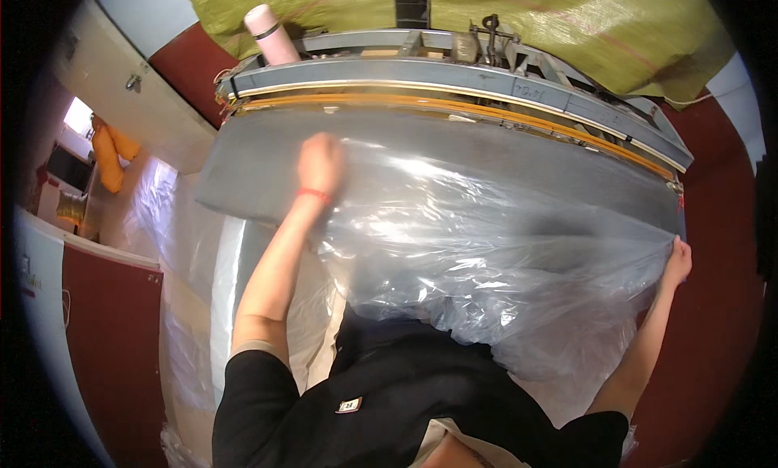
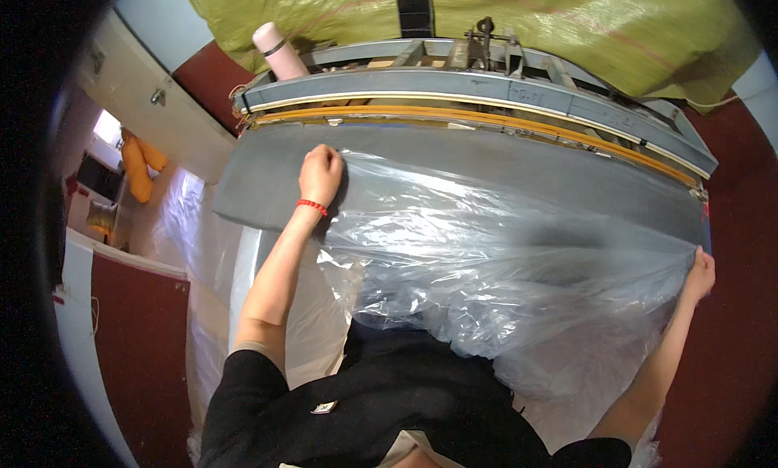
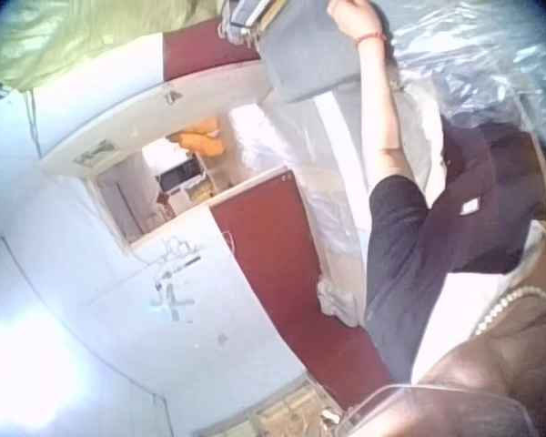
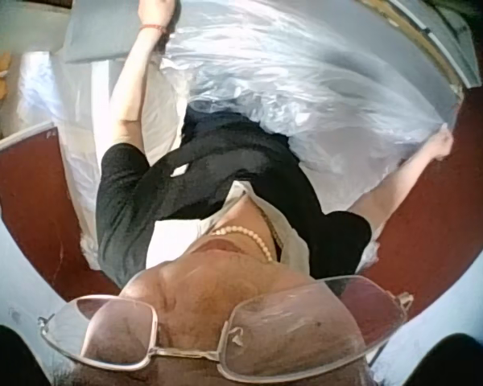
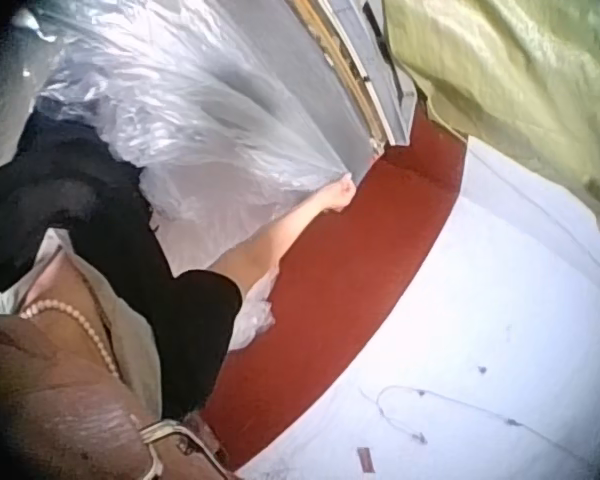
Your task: Aligning and securing a large plastic sheet lining onto an industrial machine frame.
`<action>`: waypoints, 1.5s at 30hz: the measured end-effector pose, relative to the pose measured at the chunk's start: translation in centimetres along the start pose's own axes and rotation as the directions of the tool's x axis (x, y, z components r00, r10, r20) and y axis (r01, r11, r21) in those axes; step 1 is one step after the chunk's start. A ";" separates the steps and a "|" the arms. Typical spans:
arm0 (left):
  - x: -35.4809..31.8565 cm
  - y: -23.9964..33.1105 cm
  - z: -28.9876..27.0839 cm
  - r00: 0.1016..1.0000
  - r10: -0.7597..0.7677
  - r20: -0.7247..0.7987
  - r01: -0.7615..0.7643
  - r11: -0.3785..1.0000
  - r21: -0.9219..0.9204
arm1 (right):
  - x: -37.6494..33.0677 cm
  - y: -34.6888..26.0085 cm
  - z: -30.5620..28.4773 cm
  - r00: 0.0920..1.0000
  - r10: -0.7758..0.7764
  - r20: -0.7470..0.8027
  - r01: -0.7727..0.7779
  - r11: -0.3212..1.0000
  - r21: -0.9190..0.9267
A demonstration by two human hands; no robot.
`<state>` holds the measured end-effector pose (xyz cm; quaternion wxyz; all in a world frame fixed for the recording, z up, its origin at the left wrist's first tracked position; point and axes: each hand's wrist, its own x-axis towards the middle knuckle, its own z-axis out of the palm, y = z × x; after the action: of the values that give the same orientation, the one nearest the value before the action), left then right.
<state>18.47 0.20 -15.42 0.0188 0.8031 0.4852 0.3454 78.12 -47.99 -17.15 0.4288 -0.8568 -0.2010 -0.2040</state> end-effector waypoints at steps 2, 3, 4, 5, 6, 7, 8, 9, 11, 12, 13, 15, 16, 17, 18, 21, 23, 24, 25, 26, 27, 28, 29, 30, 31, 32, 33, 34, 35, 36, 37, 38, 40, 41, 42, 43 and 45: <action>1.3 -0.2 1.3 0.980 -0.175 -0.092 0.145 0.953 -0.268 | 2.1 1.1 1.4 0.987 0.158 -0.019 -0.152 0.972 0.182; 2.0 -2.5 2.4 0.922 -0.383 -0.058 0.314 0.828 -0.463 | 2.0 -1.4 3.9 0.983 0.172 -0.062 -0.144 0.937 0.318; 2.9 -3.5 2.6 0.870 -0.493 0.032 0.414 0.693 -0.590 | 1.5 -4.8 5.2 0.994 0.081 -0.076 -0.071 0.988 0.134; 3.9 -5.8 3.2 0.875 -0.474 -0.100 0.337 0.743 -0.578 | 1.9 -5.9 7.0 0.989 -0.060 -0.132 0.057 0.998 -0.026; 5.2 -3.9 3.6 0.871 -0.369 -0.325 0.182 0.856 -0.483 | 2.7 -4.5 8.5 0.981 -0.113 -0.155 0.115 0.993 0.000; 6.1 -5.2 3.5 0.866 -0.281 -0.413 0.120 0.920 -0.374 | 2.6 -5.4 11.0 0.955 -0.178 -0.238 0.199 0.978 0.066; 7.0 -6.2 3.7 0.875 -0.356 -0.327 0.205 0.887 -0.415 | 2.6 -5.7 13.1 0.978 -0.079 -0.194 0.127 0.960 0.248; 7.7 -7.1 3.9 0.883 -0.302 -0.358 0.174 0.921 -0.347 | 2.6 -6.8 14.6 0.987 -0.024 -0.157 0.069 0.954 0.290; 9.0 -8.5 4.7 0.874 -0.355 -0.331 0.208 0.890 -0.406 | 2.3 -9.7 16.3 0.993 0.065 -0.095 -0.026 0.930 0.366; 9.4 -11.9 4.7 0.862 -0.362 -0.356 0.184 0.876 -0.446 | 2.1 -11.7 17.7 0.995 0.092 -0.050 -0.063 0.905 0.421; 9.9 -12.0 5.3 0.857 -0.411 -0.310 0.216 0.834 -0.508 | 2.2 -12.0 18.1 0.993 0.097 -0.064 -0.063 0.911 0.408; 10.3 -12.3 5.8 0.857 -0.442 -0.263 0.242 0.798 -0.552 | 2.6 -11.8 18.9 0.994 0.106 -0.011 -0.082 0.829 0.553; 10.4 -12.6 6.0 0.864 -0.427 -0.265 0.235 0.809 -0.538 | 2.9 -11.3 19.2 0.994 0.110 -0.018 -0.082 0.832 0.549; 10.4 -12.0 6.0 0.880 -0.418 -0.225 0.210 0.767 -0.606 | 3.0 -10.8 19.4 0.991 0.128 -0.044 -0.077 0.800 0.595; 10.5 -11.9 6.4 0.885 -0.412 -0.216 0.208 0.765 -0.609 | 3.3 -10.2 19.5 0.986 0.149 -0.070 -0.071 0.766 0.639; 10.7 -12.4 6.3 0.896 -0.414 -0.164 0.170 0.659 -0.733 | 3.6 -9.6 19.5 0.982 0.132 -0.138 -0.052 0.881 0.471; 10.6 -13.2 5.7 0.863 -0.480 -0.156 0.250 0.677 -0.692 | 3.8 -10.2 19.2 0.965 0.227 -0.128 -0.118 0.817 0.565; 10.6 -13.5 5.4 0.842 -0.515 -0.160 0.292 0.684 -0.668 | 3.7 -10.8 19.2 0.947 0.305 -0.096 -0.169 0.732 0.660; 10.6 -13.7 5.3 0.847 -0.509 -0.156 0.289 0.686 -0.668 | 3.5 -11.4 19.2 0.945 0.280 -0.169 -0.103 0.745 0.659; 10.7 -13.3 5.4 0.780 -0.599 -0.181 0.323 0.633 -0.704 | 3.5 -11.4 19.1 0.943 0.283 -0.176 -0.102 0.746 0.658; 10.8 -12.9 5.3 0.702 -0.684 -0.200 0.349 0.575 -0.740 | 3.3 -11.4 18.9 0.939 0.291 -0.185 -0.086 0.717 0.692; 10.8 -12.5 5.3 0.706 -0.680 -0.198 0.344 0.574 -0.743 | 3.2 -11.4 18.5 0.934 0.299 -0.194 -0.069 0.686 0.724; 10.6 -10.9 4.8 0.707 -0.687 -0.169 0.355 0.551 -0.755 | 3.2 -11.2 18.2 0.932 0.300 -0.201 -0.065 0.687 0.724; 10.4 -9.9 4.4 0.708 -0.693 -0.140 0.366 0.529 -0.766 | 3.2 -11.0 17.7 0.942 0.319 -0.101 -0.129 0.624 0.770; 10.5 -11.0 5.1 0.712 -0.689 -0.137 0.362 0.527 -0.769 | 3.1 -10.7 17.1 0.944 0.329 0.001 -0.195 0.558 0.807; 10.2 -13.7 4.7 0.773 -0.613 -0.166 0.323 0.604 -0.729 | 3.2 -11.2 16.7 0.947 0.322 0.014 -0.195 0.540 0.819; 10.4 -13.1 4.6 0.836 -0.524 -0.162 0.281 0.663 -0.694 | 3.6 -10.9 15.1 0.979 0.181 -0.093 -0.056 0.677 0.734; 10.1 -12.7 4.2 0.840 -0.518 -0.162 0.273 0.662 -0.698 | 3.9 -10.6 13.6 0.984 0.026 -0.177 0.091 0.780 0.619; 9.2 -9.2 3.1 0.898 -0.440 0.031 0.317 0.594 -0.740 | 2.2 -13.1 9.6 0.984 -0.015 -0.175 0.100 0.868 0.487; 8.2 -7.5 1.2 0.916 -0.345 0.203 0.368 0.526 -0.766 | 1.1 -14.1 6.9 0.969 -0.072 -0.238 0.157 0.920 0.359; 6.7 -9.0 -1.9 0.963 -0.234 0.136 0.245 0.539 -0.806 | 0.0 -14.2 4.7 0.960 -0.107 -0.260 0.216 0.873 0.437; 5.4 -4.3 -4.9 0.956 -0.278 0.094 0.251 0.607 -0.754 | -1.2 -12.4 2.1 0.944 -0.107 -0.311 0.213 0.920 0.330; 2.6 -2.6 -8.2 0.972 -0.225 -0.062 0.071 0.537 -0.841 | -4.0 -4.7 -1.5 0.903 0.049 -0.428 0.079 0.958 0.275; 1.1 -2.5 -9.6 0.945 -0.300 -0.127 0.061 0.546 -0.835 | -6.1 -1.6 -2.9 0.874 0.076 -0.480 -0.034 0.995 0.095; -0.7 -3.5 -9.9 0.926 -0.341 -0.165 0.056 0.553 -0.831 | -8.1 4.1 -4.3 0.857 0.060 -0.511 -0.025 0.997 0.075; -2.7 -4.6 -8.9 0.889 -0.388 -0.242 0.045 0.602 -0.798 | -10.7 11.8 -5.8 0.889 0.111 -0.444 -0.173 0.980 -0.102; -8.1 -2.4 -9.0 0.892 -0.369 -0.262 0.164 0.803 -0.573 | -16.1 15.6 -4.8 0.949 0.274 -0.157 -0.315 0.852 -0.417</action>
<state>9.08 -7.71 -13.80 0.2021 0.6099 0.4740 0.6021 71.94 -63.27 -33.06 0.2603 -0.9413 0.0035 -0.2147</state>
